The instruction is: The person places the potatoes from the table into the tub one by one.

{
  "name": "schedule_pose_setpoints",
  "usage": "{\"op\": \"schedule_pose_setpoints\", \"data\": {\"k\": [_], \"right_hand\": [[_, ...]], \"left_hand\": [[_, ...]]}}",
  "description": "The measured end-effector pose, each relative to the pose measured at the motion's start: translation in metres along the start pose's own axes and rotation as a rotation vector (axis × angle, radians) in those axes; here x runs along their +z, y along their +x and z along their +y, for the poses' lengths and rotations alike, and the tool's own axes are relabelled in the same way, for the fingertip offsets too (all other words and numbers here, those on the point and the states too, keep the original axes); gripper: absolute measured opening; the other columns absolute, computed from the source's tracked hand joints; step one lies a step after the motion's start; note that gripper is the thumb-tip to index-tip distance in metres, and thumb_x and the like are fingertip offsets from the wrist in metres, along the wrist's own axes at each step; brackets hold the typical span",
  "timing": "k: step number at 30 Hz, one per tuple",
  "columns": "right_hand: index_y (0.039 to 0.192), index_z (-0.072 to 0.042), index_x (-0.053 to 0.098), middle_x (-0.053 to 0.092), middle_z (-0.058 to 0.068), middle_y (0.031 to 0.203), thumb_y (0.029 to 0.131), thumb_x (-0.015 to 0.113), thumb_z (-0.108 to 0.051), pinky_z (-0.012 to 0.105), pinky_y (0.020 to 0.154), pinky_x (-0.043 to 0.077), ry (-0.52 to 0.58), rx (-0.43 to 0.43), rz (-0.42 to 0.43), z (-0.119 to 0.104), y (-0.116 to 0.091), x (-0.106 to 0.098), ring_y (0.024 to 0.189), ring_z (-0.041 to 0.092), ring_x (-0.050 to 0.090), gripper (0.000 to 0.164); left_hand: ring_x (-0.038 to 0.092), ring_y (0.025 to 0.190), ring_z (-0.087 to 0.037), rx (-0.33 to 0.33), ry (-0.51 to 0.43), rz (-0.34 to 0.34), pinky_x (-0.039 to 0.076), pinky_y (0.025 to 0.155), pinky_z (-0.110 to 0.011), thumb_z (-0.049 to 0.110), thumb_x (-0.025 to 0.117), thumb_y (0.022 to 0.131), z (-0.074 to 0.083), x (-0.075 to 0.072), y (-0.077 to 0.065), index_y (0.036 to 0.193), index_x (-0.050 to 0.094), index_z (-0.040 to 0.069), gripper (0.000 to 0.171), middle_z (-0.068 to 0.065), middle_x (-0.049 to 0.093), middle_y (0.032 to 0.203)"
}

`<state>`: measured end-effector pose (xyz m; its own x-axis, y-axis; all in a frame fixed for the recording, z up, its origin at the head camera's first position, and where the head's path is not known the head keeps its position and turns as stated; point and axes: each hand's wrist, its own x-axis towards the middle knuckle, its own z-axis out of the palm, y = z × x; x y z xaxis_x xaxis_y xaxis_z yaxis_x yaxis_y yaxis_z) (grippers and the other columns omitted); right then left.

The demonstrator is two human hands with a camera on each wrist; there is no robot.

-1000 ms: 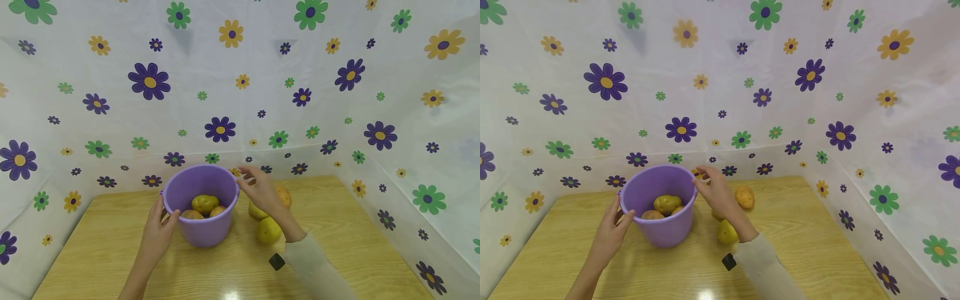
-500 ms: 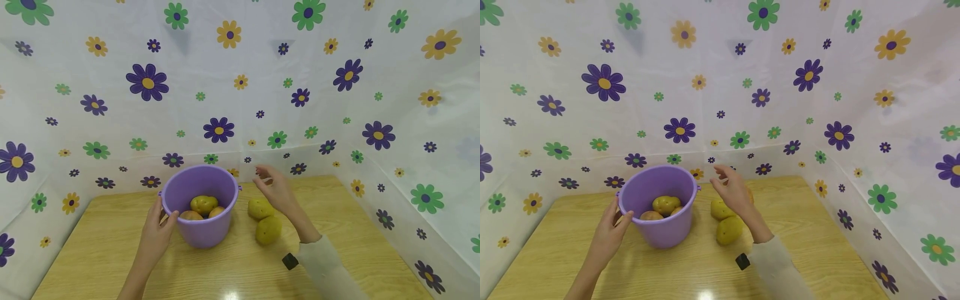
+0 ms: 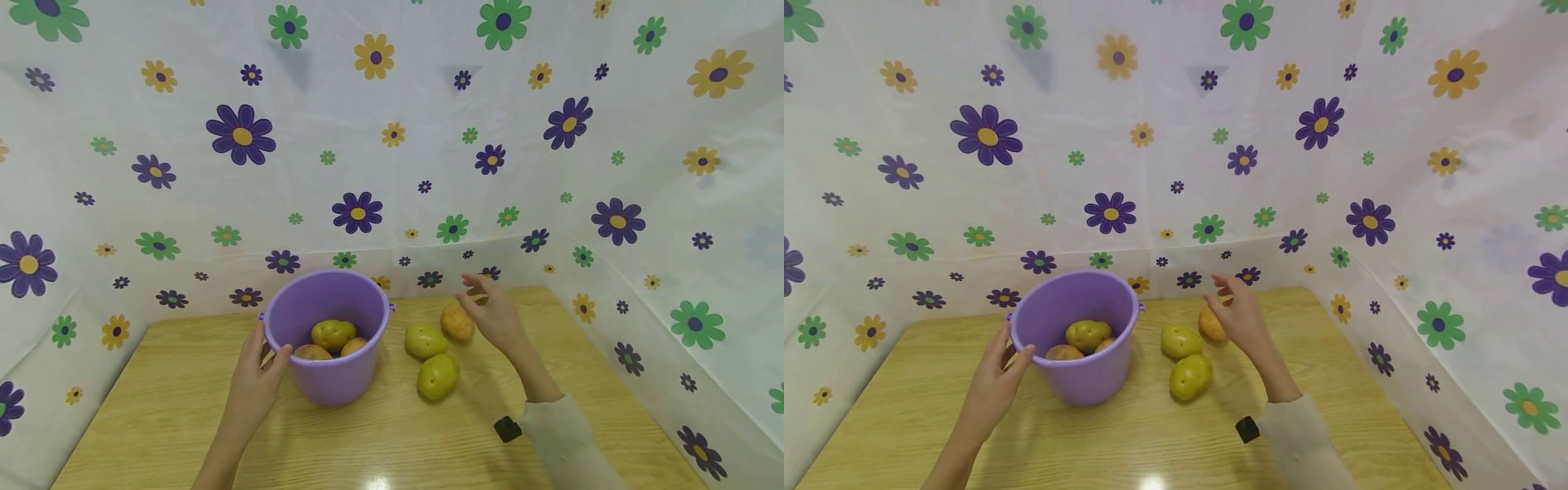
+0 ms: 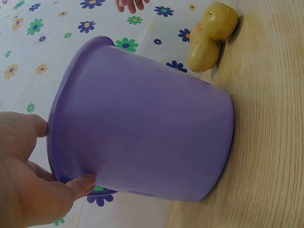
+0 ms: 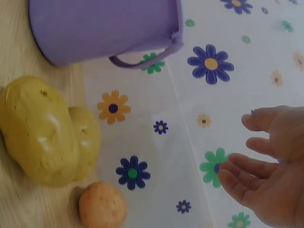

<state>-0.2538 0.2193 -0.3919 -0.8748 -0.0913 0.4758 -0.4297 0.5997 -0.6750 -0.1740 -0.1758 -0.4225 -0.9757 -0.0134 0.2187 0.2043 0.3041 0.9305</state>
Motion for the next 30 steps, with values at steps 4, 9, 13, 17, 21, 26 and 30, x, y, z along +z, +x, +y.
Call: {"op": "schedule_pose_setpoints", "data": {"k": [4, 9, 13, 17, 21, 26, 30], "right_hand": [[0.133, 0.007, 0.061, 0.066, 0.025, 0.126, 0.098, 0.070, -0.006, 0.054, 0.088, 0.062, -0.031, 0.004, 0.025, 0.011, -0.004, -0.011, 0.106, 0.038, 0.066, 0.038], [0.135, 0.008, 0.059, 0.066, 0.026, 0.129, 0.100, 0.068, -0.007, 0.054, 0.090, 0.061, -0.063, 0.031, 0.037, 0.022, -0.011, -0.023, 0.109, 0.040, 0.065, 0.039], [0.134, 0.010, 0.059, 0.065, 0.027, 0.129, 0.100, 0.068, -0.006, 0.055, 0.090, 0.061, -0.082, 0.034, 0.051, 0.030, -0.015, -0.031, 0.108, 0.041, 0.066, 0.039], [0.132, 0.011, 0.059, 0.065, 0.029, 0.129, 0.099, 0.069, -0.006, 0.056, 0.089, 0.062, -0.095, 0.029, 0.069, 0.035, -0.019, -0.038, 0.106, 0.042, 0.066, 0.038], [0.132, 0.009, 0.061, 0.066, 0.027, 0.126, 0.099, 0.069, -0.007, 0.046, 0.086, 0.064, -0.106, 0.032, 0.082, 0.038, -0.021, -0.042, 0.105, 0.040, 0.067, 0.037], [0.131, 0.009, 0.062, 0.066, 0.027, 0.125, 0.099, 0.070, -0.007, 0.027, 0.083, 0.062, -0.112, 0.038, 0.082, 0.040, -0.023, -0.043, 0.104, 0.039, 0.067, 0.036], [0.130, 0.010, 0.062, 0.066, 0.027, 0.125, 0.098, 0.070, -0.007, 0.035, 0.084, 0.064, -0.112, 0.039, 0.076, 0.039, -0.023, -0.042, 0.103, 0.040, 0.067, 0.036]], "left_hand": [[0.025, 0.151, -0.046, 0.000, 0.000, 0.000, 0.038, 0.115, -0.034, 0.018, 0.055, 0.108, 0.001, 0.000, -0.001, 0.165, 0.007, 0.003, 0.076, -0.024, 0.010, 0.168], [0.025, 0.151, -0.046, -0.001, 0.002, 0.000, 0.038, 0.114, -0.034, 0.018, 0.055, 0.108, 0.001, 0.000, -0.001, 0.165, 0.007, 0.002, 0.076, -0.024, 0.009, 0.168], [0.025, 0.151, -0.046, -0.005, 0.011, 0.000, 0.038, 0.115, -0.034, 0.019, 0.055, 0.109, 0.002, 0.000, -0.001, 0.165, 0.007, 0.001, 0.076, -0.024, 0.009, 0.168], [0.025, 0.151, -0.046, -0.005, 0.018, -0.003, 0.038, 0.115, -0.035, 0.021, 0.055, 0.109, 0.002, 0.000, -0.001, 0.165, 0.006, 0.002, 0.076, -0.024, 0.009, 0.168], [0.024, 0.151, -0.046, -0.017, 0.029, -0.005, 0.038, 0.115, -0.035, 0.023, 0.055, 0.109, 0.001, -0.002, -0.002, 0.165, 0.005, 0.002, 0.078, -0.024, 0.008, 0.168], [0.025, 0.151, -0.046, -0.026, 0.043, -0.002, 0.038, 0.115, -0.035, 0.022, 0.055, 0.109, 0.001, -0.001, -0.001, 0.165, 0.005, 0.001, 0.078, -0.025, 0.009, 0.168], [0.025, 0.151, -0.046, -0.022, 0.036, -0.002, 0.038, 0.115, -0.035, 0.020, 0.055, 0.109, 0.002, -0.001, -0.001, 0.164, 0.006, 0.000, 0.077, -0.025, 0.009, 0.168]]}}
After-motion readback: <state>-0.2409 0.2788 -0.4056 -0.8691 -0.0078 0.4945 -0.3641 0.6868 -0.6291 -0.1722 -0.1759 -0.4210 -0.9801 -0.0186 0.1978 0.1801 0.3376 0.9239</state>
